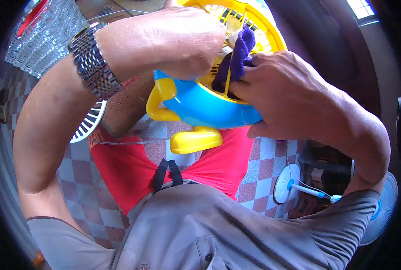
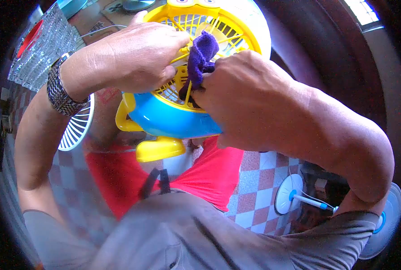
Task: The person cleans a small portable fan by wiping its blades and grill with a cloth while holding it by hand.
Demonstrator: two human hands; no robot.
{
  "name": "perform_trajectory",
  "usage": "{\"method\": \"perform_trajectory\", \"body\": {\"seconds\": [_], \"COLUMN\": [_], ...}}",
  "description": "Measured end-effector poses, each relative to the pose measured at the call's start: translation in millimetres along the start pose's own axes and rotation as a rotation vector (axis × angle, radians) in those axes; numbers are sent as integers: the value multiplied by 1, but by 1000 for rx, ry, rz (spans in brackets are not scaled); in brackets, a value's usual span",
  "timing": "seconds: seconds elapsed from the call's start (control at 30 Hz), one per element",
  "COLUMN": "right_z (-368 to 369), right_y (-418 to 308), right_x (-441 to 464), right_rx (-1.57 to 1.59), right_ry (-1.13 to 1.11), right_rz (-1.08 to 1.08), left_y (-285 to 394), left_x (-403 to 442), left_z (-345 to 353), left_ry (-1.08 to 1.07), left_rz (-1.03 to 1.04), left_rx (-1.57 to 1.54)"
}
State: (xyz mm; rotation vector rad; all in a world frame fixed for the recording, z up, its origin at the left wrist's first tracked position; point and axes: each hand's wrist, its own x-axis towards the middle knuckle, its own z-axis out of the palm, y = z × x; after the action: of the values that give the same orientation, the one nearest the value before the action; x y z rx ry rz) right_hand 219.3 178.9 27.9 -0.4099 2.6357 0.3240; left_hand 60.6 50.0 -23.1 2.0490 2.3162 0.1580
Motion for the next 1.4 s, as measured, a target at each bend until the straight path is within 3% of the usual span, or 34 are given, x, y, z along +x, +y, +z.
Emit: {"method": "perform_trajectory", "body": {"seconds": [0.2,0.3,0.37,0.43,0.57,0.67,0.73,0.83,0.93,1.03,1.13,1.23,1.3,1.4], "right_z": [-10,-8,-2,3,1,3,-7,-2,-9,-17,-17,-20,-18,-10], "right_y": [7,17,23,26,25,6,-5,-6,2,3,3,2,3,1], "right_x": [7,8,7,7,7,-6,-4,-2,3,9,14,16,10,1], "right_rx": [43,168,248,309,252,146,64,9,61,12,20,36,83,76], "right_ry": [-53,15,72,96,68,89,-65,-4,-92,-176,-211,-268,-192,-66], "right_rz": [-71,-189,-254,-260,-206,-107,-8,-41,-49,-75,-64,-50,-62,-76], "left_y": [-6,-15,-12,-10,-3,23,25,0,10,14,3,4,3,2], "left_x": [0,0,9,10,6,19,21,4,-7,1,7,-5,4,12], "left_z": [0,8,-25,-48,-52,-58,-59,-40,-21,-24,-44,-35,-7,-13], "left_ry": [-46,100,-229,-401,-401,-482,-476,-276,-43,-129,-316,-125,43,-90], "left_rz": [6,181,97,61,59,-165,-129,129,62,9,88,184,132,61], "left_rx": [-37,38,-120,-179,-115,-103,-110,-79,22,-36,-99,5,2,11]}}
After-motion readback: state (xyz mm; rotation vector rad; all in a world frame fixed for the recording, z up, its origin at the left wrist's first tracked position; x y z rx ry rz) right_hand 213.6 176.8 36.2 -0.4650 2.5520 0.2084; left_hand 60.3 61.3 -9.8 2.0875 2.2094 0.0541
